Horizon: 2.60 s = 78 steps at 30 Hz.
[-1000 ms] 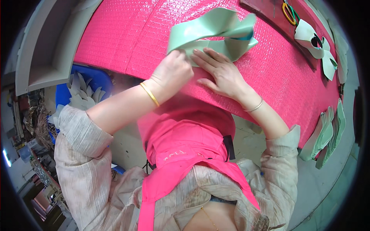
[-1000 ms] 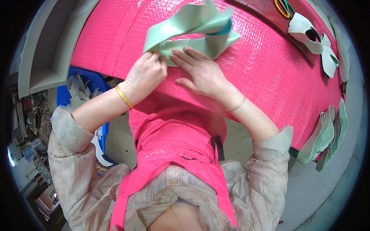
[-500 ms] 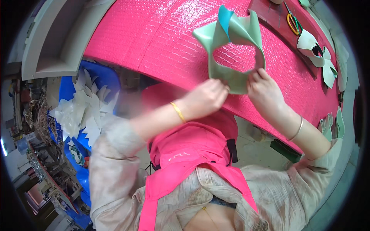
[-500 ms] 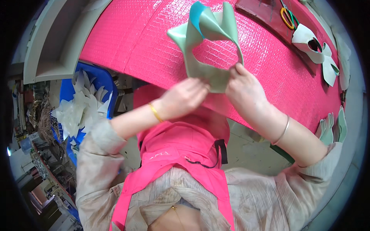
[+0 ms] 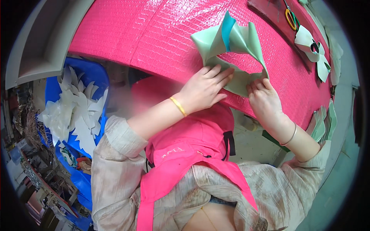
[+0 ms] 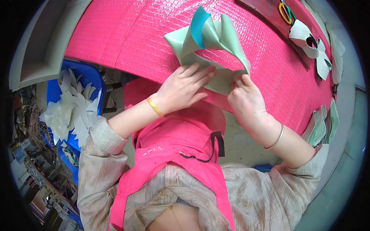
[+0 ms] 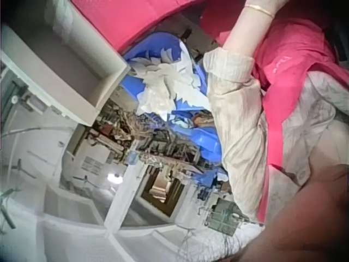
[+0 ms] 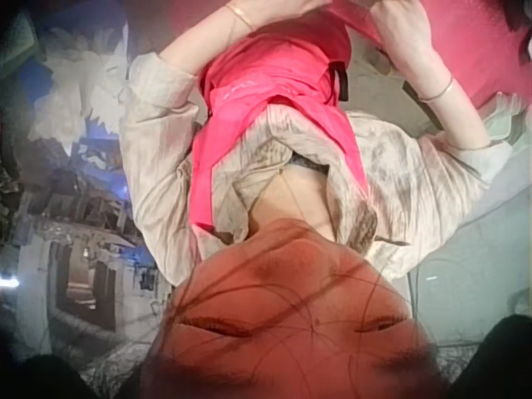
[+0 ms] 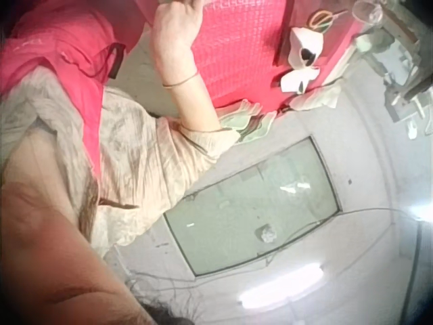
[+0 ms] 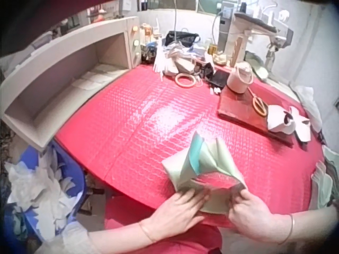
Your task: The person assembles shoe components by hand on a pink work surface. They pick up a white shoe upper and a green insole, align them, and press the edges together to secure the fit. The person repeats this process with a second pair of components, handling each item individually and inspecting the seams.
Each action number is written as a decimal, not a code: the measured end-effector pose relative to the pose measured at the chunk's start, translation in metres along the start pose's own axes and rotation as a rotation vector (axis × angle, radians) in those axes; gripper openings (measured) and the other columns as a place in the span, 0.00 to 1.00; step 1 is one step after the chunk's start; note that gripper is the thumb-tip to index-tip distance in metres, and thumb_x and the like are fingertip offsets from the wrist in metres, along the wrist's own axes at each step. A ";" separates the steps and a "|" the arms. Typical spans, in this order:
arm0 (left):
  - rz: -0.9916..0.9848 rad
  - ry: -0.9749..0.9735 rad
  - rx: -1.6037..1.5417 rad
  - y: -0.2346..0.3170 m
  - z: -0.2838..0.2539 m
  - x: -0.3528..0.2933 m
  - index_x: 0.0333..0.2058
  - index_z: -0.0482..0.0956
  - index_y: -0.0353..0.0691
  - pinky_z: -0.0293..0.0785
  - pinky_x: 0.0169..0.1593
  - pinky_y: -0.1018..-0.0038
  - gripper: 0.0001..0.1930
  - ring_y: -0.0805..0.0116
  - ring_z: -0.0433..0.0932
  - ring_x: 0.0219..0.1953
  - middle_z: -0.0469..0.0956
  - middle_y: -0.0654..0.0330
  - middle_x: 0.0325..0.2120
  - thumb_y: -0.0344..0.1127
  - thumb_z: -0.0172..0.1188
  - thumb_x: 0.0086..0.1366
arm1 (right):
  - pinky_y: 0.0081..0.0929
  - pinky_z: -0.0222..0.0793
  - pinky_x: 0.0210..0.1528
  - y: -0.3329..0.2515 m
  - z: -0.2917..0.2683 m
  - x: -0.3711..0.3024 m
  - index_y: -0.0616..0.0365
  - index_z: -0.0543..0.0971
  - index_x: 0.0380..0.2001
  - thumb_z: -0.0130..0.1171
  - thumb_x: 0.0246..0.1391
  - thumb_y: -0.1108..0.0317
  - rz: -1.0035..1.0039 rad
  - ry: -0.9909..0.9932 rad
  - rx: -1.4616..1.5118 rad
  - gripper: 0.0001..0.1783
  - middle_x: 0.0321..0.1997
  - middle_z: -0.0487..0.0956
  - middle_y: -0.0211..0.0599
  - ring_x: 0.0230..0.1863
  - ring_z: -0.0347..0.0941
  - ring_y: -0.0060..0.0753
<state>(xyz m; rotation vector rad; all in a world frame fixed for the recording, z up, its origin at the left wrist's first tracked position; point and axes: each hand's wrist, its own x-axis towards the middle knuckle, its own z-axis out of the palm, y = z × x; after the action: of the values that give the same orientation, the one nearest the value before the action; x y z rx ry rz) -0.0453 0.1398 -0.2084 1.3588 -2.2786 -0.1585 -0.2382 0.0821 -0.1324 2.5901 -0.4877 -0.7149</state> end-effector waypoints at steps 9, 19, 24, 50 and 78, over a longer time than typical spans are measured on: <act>0.067 0.086 -0.029 0.010 0.021 0.010 0.45 0.70 0.30 0.60 0.56 0.69 0.24 0.62 0.64 0.53 0.68 0.53 0.49 0.37 0.57 0.50 | 0.25 0.54 0.53 -0.005 -0.005 0.004 0.57 0.81 0.19 0.53 0.34 0.69 0.000 -0.071 0.006 0.09 0.25 0.76 0.35 0.43 0.65 0.35; -0.005 0.022 -0.090 0.018 0.028 0.017 0.49 0.69 0.36 0.56 0.56 0.67 0.28 0.63 0.63 0.55 0.68 0.58 0.51 0.47 0.57 0.52 | 0.23 0.54 0.52 0.000 0.001 -0.002 0.58 0.80 0.21 0.53 0.35 0.69 -0.039 0.003 0.022 0.09 0.21 0.75 0.35 0.41 0.67 0.33; 0.063 -0.043 -0.038 0.015 0.024 0.024 0.49 0.70 0.36 0.55 0.56 0.64 0.28 0.63 0.63 0.54 0.68 0.56 0.51 0.48 0.55 0.54 | 0.23 0.55 0.51 0.006 0.001 0.001 0.61 0.78 0.22 0.52 0.37 0.70 -0.033 0.017 0.076 0.08 0.22 0.75 0.33 0.40 0.67 0.30; -0.385 -0.104 -0.937 0.036 -0.021 0.073 0.34 0.78 0.37 0.65 0.50 0.67 0.10 0.64 0.77 0.35 0.79 0.61 0.27 0.35 0.54 0.57 | 0.32 0.61 0.50 0.049 -0.013 -0.018 0.58 0.74 0.44 0.57 0.40 0.74 0.263 0.759 0.710 0.22 0.46 0.75 0.39 0.47 0.69 0.36; -0.491 0.123 -0.156 -0.045 -0.063 0.126 0.28 0.73 0.38 0.69 0.27 0.62 0.13 0.52 0.76 0.24 0.75 0.52 0.18 0.41 0.60 0.52 | 0.28 0.69 0.27 0.027 0.014 0.027 0.57 0.69 0.19 0.52 0.30 0.72 0.173 0.866 0.623 0.07 0.25 0.69 0.35 0.29 0.69 0.33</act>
<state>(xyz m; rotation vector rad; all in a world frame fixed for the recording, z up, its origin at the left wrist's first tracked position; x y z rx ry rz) -0.0299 0.0190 -0.1250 1.7621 -1.7571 -0.3919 -0.2294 0.0434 -0.1415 2.9916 -0.6895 0.7317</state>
